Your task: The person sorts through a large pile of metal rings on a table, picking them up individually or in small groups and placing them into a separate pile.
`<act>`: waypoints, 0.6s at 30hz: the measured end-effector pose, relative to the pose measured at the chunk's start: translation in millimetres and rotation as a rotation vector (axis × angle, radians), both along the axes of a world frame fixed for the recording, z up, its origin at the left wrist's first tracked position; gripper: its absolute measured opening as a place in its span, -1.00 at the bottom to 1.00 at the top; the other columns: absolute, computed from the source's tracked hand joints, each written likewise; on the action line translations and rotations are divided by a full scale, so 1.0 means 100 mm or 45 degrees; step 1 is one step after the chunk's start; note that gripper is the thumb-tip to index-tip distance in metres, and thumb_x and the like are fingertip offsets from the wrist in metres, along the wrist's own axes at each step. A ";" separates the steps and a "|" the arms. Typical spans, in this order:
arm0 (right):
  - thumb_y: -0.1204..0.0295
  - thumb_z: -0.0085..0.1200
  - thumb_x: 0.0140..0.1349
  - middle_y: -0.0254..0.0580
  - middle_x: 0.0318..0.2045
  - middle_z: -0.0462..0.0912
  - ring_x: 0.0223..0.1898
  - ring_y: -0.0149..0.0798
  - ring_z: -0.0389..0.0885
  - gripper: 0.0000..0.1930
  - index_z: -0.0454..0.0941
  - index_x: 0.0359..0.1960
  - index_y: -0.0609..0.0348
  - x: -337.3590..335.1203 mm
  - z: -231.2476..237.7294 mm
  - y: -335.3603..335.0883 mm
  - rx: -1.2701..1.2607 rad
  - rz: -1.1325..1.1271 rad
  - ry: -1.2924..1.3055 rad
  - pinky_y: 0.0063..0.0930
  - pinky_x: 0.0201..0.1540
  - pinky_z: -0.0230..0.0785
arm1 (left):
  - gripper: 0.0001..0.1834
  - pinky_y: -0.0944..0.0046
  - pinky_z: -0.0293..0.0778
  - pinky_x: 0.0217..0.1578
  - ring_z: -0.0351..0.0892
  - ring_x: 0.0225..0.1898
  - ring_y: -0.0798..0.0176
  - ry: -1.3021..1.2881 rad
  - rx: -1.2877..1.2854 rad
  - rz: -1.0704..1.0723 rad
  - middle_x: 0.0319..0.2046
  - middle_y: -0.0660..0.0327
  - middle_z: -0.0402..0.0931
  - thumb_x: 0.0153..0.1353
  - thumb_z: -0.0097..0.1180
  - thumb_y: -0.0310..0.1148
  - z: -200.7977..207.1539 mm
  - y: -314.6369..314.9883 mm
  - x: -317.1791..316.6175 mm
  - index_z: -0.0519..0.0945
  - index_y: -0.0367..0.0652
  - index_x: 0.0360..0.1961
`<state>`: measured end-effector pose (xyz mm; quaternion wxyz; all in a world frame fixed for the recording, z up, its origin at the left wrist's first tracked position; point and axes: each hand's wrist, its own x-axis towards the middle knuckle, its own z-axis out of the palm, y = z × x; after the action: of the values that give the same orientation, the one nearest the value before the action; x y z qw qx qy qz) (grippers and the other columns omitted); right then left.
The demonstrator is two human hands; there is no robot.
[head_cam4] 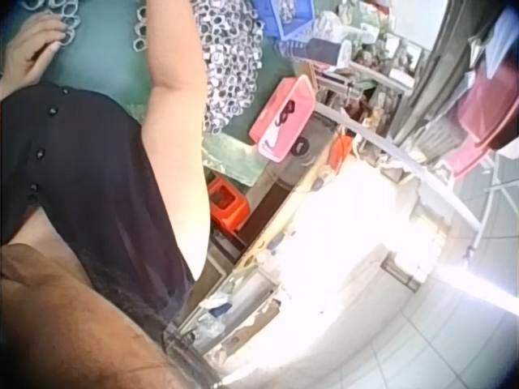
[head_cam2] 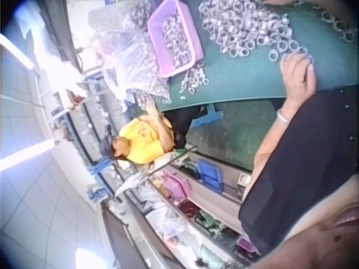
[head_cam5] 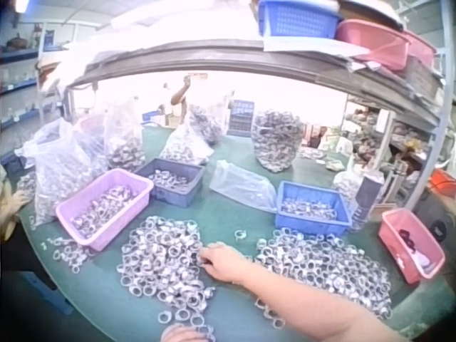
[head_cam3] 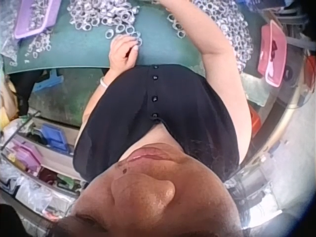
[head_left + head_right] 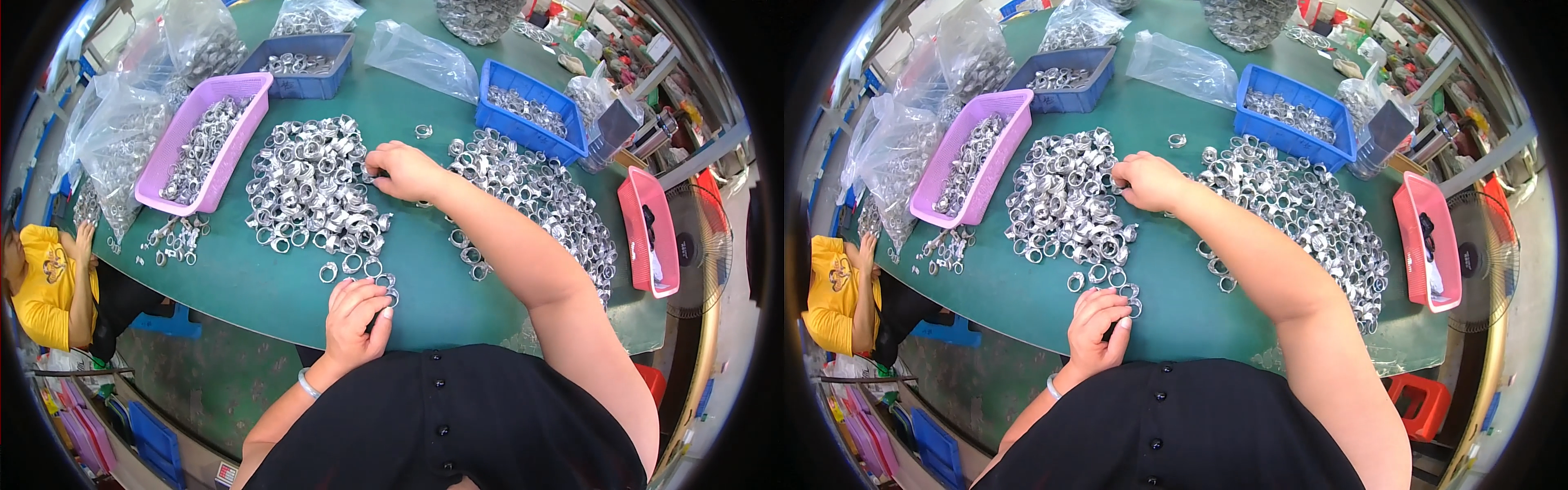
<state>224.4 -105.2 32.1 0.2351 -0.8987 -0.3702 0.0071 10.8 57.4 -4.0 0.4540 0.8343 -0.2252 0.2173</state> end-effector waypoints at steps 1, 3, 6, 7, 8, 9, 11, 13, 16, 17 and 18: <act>0.50 0.09 -0.04 -0.16 -0.36 0.58 -0.14 -0.01 0.53 -0.87 0.53 -0.39 0.11 0.00 0.01 -0.03 -0.012 0.006 -0.057 -0.18 -0.11 0.40 | -0.83 0.03 0.30 0.09 0.55 -0.08 0.07 0.000 0.000 -0.004 -0.24 0.20 0.58 -0.02 0.21 -0.49 0.00 0.00 0.00 0.62 -0.14 -0.33; 0.50 0.08 -0.04 -0.15 -0.36 0.58 -0.16 -0.02 0.53 -0.87 0.53 -0.40 0.11 0.01 0.04 -0.12 -0.060 0.026 -0.066 -0.18 -0.12 0.41 | -0.83 0.03 0.30 0.08 0.55 -0.09 0.07 0.002 0.002 0.001 -0.24 0.20 0.58 -0.02 0.21 -0.50 -0.01 0.00 0.00 0.62 -0.14 -0.33; 0.48 0.09 -0.07 -0.15 -0.37 0.57 -0.18 -0.04 0.56 -0.88 0.54 -0.42 0.11 0.03 0.11 -0.36 -0.184 0.012 -0.071 -0.19 -0.14 0.43 | -0.83 0.03 0.30 0.08 0.55 -0.09 0.07 -0.008 -0.002 -0.005 -0.24 0.20 0.57 -0.02 0.21 -0.49 0.00 0.00 0.02 0.62 -0.14 -0.34; 0.48 0.09 -0.07 -0.15 -0.36 0.57 -0.18 -0.04 0.56 -0.88 0.54 -0.42 0.11 0.03 0.16 -0.42 -0.219 -0.013 -0.056 -0.19 -0.14 0.43 | -0.84 0.03 0.31 0.08 0.55 -0.09 0.07 -0.008 -0.007 -0.006 -0.24 0.20 0.57 -0.02 0.21 -0.49 -0.01 0.00 0.02 0.62 -0.14 -0.34; 0.48 0.09 -0.07 -0.15 -0.35 0.58 -0.19 -0.04 0.56 -0.88 0.54 -0.43 0.11 0.03 0.20 -0.48 -0.254 -0.037 -0.041 -0.18 -0.15 0.43 | -0.84 0.03 0.31 0.08 0.55 -0.09 0.07 -0.007 -0.009 -0.004 -0.24 0.20 0.57 -0.02 0.21 -0.49 -0.01 0.00 0.02 0.62 -0.14 -0.34; 0.42 0.13 -0.04 -0.14 -0.33 0.58 -0.17 -0.04 0.56 -0.88 0.58 -0.43 0.13 0.02 0.24 -0.53 -0.333 -0.107 -0.003 -0.17 -0.12 0.44 | -0.84 0.04 0.31 0.08 0.55 -0.09 0.07 -0.007 -0.008 0.000 -0.24 0.20 0.57 -0.02 0.21 -0.49 -0.01 0.01 0.02 0.62 -0.14 -0.34; 0.38 0.16 -0.03 -0.12 -0.31 0.59 -0.16 -0.03 0.57 -0.86 0.59 -0.43 0.15 0.00 0.30 -0.61 -0.415 -0.147 -0.020 -0.17 -0.10 0.44 | -0.84 0.04 0.31 0.08 0.56 -0.09 0.07 -0.008 -0.008 0.000 -0.25 0.20 0.57 -0.02 0.21 -0.49 0.00 0.00 0.01 0.62 -0.14 -0.34; 0.29 0.23 -0.01 -0.06 -0.27 0.59 -0.14 0.01 0.57 -0.77 0.63 -0.41 0.20 0.03 0.33 -0.64 -0.534 -0.226 -0.035 -0.18 -0.05 0.44 | -0.84 0.04 0.31 0.08 0.56 -0.09 0.07 -0.003 -0.004 -0.001 -0.25 0.20 0.57 -0.02 0.21 -0.48 0.00 0.00 0.00 0.62 -0.14 -0.34; 0.33 0.23 -0.04 -0.02 -0.26 0.60 -0.16 0.03 0.57 -0.78 0.62 -0.41 0.21 0.04 0.32 -0.60 -0.502 -0.304 -0.107 -0.18 -0.05 0.44 | -0.85 0.04 0.31 0.08 0.56 -0.10 0.07 -0.015 -0.022 -0.005 -0.25 0.20 0.58 -0.02 0.21 -0.48 -0.01 0.00 0.02 0.62 -0.14 -0.34; 0.35 0.25 -0.08 -0.03 -0.25 0.59 -0.13 0.03 0.56 -0.76 0.59 -0.39 0.21 0.02 0.31 -0.57 -0.488 -0.319 -0.132 -0.17 -0.06 0.44 | -0.85 0.04 0.31 0.08 0.56 -0.10 0.07 -0.011 -0.023 0.003 -0.25 0.20 0.58 -0.02 0.21 -0.48 -0.02 0.00 0.02 0.62 -0.14 -0.34; 0.35 0.25 -0.08 -0.03 -0.25 0.59 -0.13 0.03 0.56 -0.76 0.59 -0.39 0.21 -0.02 0.30 -0.54 -0.489 -0.311 -0.130 -0.17 -0.06 0.44 | -0.85 0.03 0.31 0.08 0.56 -0.10 0.06 -0.014 -0.035 0.003 -0.25 0.19 0.58 -0.02 0.22 -0.48 -0.03 0.01 0.02 0.62 -0.14 -0.35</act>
<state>222.9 -158.8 62.1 0.0398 -0.9643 -0.2618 0.0034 12.9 58.0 -6.6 0.4639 0.8270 -0.2237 0.2253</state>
